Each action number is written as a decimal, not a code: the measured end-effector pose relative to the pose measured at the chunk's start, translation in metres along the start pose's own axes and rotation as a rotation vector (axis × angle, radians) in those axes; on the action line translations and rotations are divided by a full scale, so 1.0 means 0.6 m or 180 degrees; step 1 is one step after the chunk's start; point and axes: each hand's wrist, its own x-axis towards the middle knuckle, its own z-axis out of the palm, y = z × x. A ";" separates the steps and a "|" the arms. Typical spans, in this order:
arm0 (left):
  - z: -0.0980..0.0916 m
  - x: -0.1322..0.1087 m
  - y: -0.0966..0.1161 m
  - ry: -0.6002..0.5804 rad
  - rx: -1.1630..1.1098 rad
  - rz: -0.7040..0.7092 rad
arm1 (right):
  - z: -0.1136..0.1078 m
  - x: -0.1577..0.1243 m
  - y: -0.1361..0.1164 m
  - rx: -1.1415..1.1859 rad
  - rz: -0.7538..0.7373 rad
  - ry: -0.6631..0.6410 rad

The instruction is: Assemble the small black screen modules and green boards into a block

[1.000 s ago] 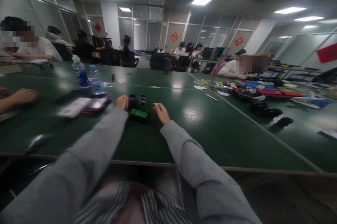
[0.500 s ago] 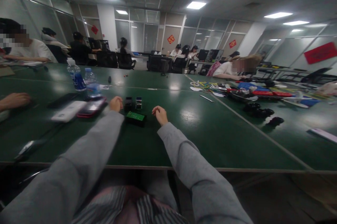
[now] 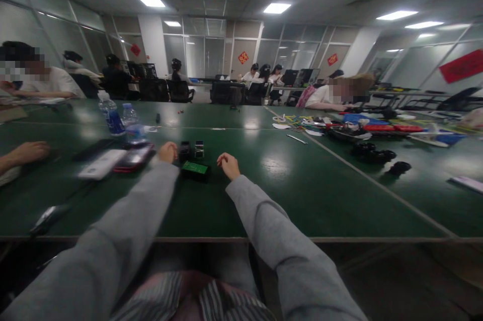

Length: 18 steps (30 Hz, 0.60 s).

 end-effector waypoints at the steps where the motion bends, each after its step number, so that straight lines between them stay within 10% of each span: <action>1: -0.001 0.000 0.000 -0.0001 0.0001 0.0001 | 0.000 0.000 0.000 -0.0015 -0.0008 -0.0006; 18: 0.012 0.021 -0.040 -0.0013 0.0021 0.0014 | 0.002 -0.003 -0.001 -0.0264 -0.0136 -0.0075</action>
